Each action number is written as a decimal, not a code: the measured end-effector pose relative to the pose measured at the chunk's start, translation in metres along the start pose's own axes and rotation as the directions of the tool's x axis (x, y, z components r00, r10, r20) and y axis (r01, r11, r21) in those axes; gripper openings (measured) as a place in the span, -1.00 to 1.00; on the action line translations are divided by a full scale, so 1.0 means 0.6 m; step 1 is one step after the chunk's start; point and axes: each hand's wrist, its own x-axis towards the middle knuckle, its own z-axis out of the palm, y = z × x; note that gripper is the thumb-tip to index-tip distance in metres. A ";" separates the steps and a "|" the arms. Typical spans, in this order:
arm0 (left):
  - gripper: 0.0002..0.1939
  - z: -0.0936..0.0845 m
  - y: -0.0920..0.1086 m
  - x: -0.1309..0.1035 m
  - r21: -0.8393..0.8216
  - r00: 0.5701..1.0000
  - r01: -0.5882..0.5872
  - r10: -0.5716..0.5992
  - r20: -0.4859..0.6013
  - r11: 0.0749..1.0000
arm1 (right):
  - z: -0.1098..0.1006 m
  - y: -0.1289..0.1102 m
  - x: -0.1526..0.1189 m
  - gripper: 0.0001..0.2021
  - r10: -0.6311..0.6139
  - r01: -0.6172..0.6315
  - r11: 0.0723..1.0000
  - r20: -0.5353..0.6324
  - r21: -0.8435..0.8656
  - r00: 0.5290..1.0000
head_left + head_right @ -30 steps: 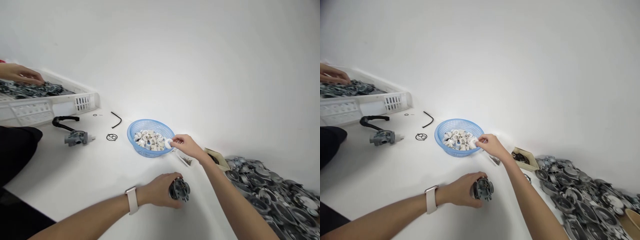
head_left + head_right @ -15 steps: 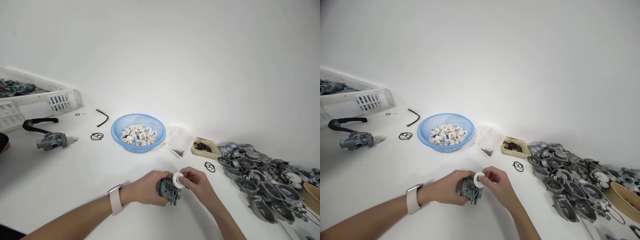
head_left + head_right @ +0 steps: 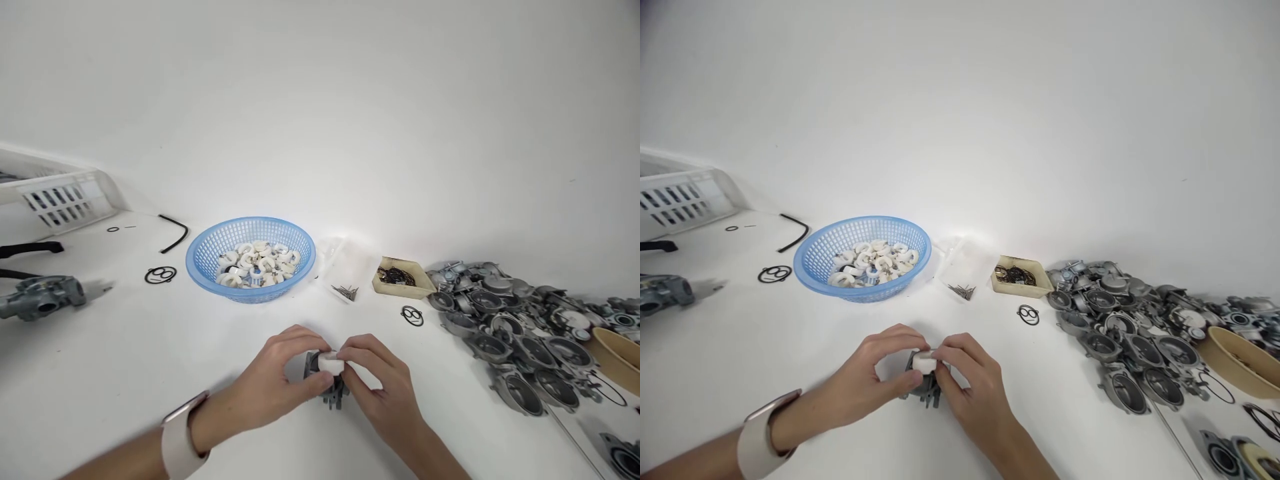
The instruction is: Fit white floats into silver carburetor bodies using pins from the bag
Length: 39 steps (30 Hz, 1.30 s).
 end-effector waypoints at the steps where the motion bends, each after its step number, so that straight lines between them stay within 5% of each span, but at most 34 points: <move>1: -0.77 0.000 0.002 0.000 -0.003 1.000 0.014 -0.014 0.015 1.000 | -0.001 -0.002 0.000 -0.67 -0.004 0.004 1.000 -0.007 0.005 1.000; 8: -0.68 -0.005 0.008 0.004 0.006 0.999 0.018 -0.018 0.028 1.000 | -0.021 0.004 -0.006 -0.55 -0.045 0.045 0.999 0.037 -0.003 0.998; 15: -0.61 0.002 0.000 0.001 0.136 0.995 0.032 -0.045 0.090 0.990 | -0.037 0.049 -0.016 -0.78 0.042 -0.074 0.986 -0.209 -0.146 0.977; 20: -0.61 0.002 0.003 -0.002 0.109 0.993 0.051 -0.062 0.096 0.993 | -0.045 0.090 0.012 -0.76 0.147 -0.199 0.897 -0.159 -0.395 0.976; 23: -0.58 0.003 -0.001 -0.001 0.069 0.994 0.059 -0.066 0.091 0.996 | -0.056 0.125 0.076 -0.73 0.289 -0.245 0.808 -0.002 -0.536 0.957; 25: -0.58 0.003 -0.004 -0.001 0.040 0.995 0.050 -0.053 0.087 0.998 | -0.058 0.148 0.129 -0.81 0.407 -0.220 0.751 0.174 -0.623 0.897; 29: -0.61 0.002 -0.010 -0.002 0.002 0.996 0.032 -0.032 0.084 0.999 | -0.041 0.175 0.221 -0.69 0.607 -0.144 0.655 0.403 -0.742 0.685; 34: -0.58 0.001 -0.019 -0.004 0.003 0.995 0.029 -0.029 0.091 1.000 | -0.006 0.179 0.265 -0.65 0.728 -0.087 0.564 0.445 -0.821 0.521; 39: -0.51 0.000 -0.022 -0.001 -0.001 0.994 0.027 -0.026 0.107 1.000 | 0.007 0.185 0.264 -0.64 0.781 -0.045 0.519 0.452 -0.853 0.431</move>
